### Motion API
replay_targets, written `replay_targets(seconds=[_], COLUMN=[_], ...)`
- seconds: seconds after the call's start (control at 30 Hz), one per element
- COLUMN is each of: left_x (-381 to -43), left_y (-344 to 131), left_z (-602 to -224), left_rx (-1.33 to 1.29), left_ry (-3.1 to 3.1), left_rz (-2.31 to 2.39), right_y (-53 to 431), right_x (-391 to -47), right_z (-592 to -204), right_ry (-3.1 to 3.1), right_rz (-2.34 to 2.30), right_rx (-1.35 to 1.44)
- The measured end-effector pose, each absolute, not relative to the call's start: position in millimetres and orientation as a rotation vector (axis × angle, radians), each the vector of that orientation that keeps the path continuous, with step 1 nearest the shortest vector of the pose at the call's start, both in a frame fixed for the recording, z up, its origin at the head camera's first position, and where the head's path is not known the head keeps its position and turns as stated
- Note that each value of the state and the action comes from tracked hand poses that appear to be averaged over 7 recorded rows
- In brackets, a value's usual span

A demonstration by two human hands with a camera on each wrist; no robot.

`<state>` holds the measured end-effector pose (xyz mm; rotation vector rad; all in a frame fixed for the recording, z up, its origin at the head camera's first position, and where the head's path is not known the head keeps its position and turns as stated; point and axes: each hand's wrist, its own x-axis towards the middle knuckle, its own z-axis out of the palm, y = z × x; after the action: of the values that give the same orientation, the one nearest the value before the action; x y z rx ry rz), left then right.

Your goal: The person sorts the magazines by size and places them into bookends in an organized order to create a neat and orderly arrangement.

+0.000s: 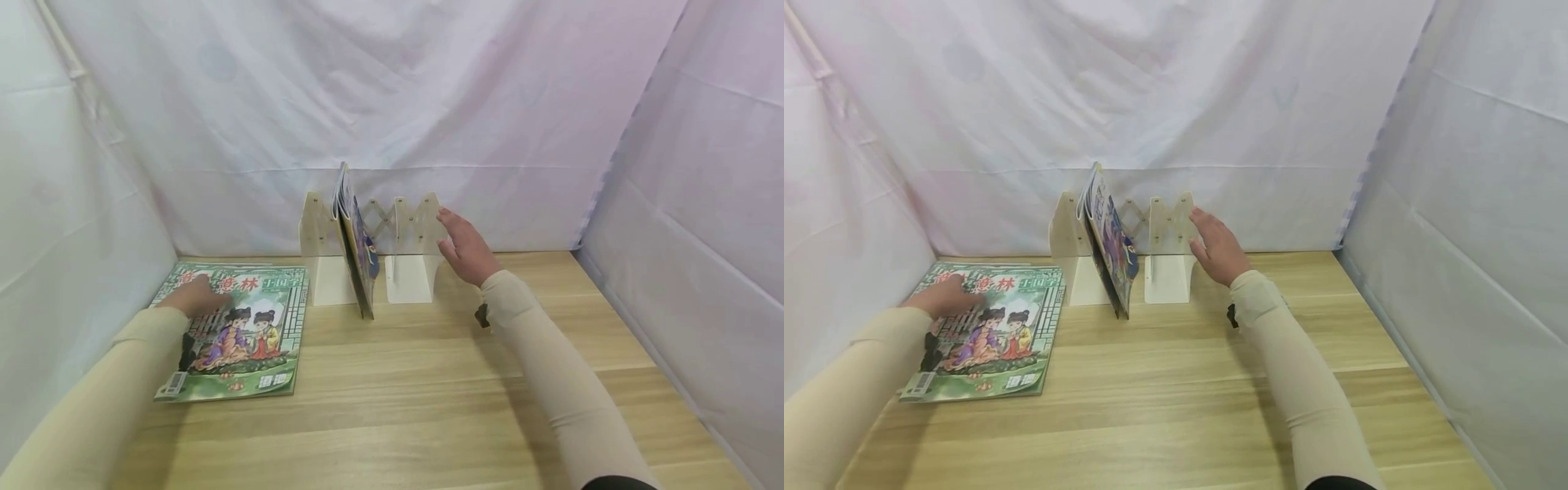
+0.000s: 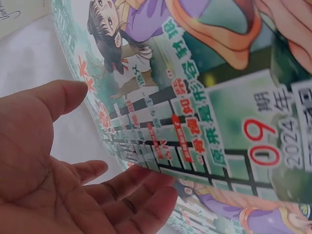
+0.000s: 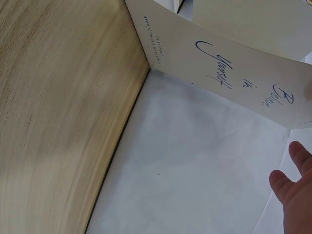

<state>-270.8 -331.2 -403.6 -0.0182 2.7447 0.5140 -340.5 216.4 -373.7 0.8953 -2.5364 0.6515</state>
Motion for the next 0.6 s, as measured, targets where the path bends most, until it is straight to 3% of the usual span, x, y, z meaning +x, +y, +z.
replay_targets(seconds=[0.6], left_x=[-275.4], left_y=[-350.5], left_z=[-423.9], left_rx=[-0.064], left_ry=[2.954], left_rz=[0.527], right_y=[216.2], right_x=[-339.7], right_z=[-372.5], right_ry=[-2.564], right_rz=[0.675], right_rx=[0.887])
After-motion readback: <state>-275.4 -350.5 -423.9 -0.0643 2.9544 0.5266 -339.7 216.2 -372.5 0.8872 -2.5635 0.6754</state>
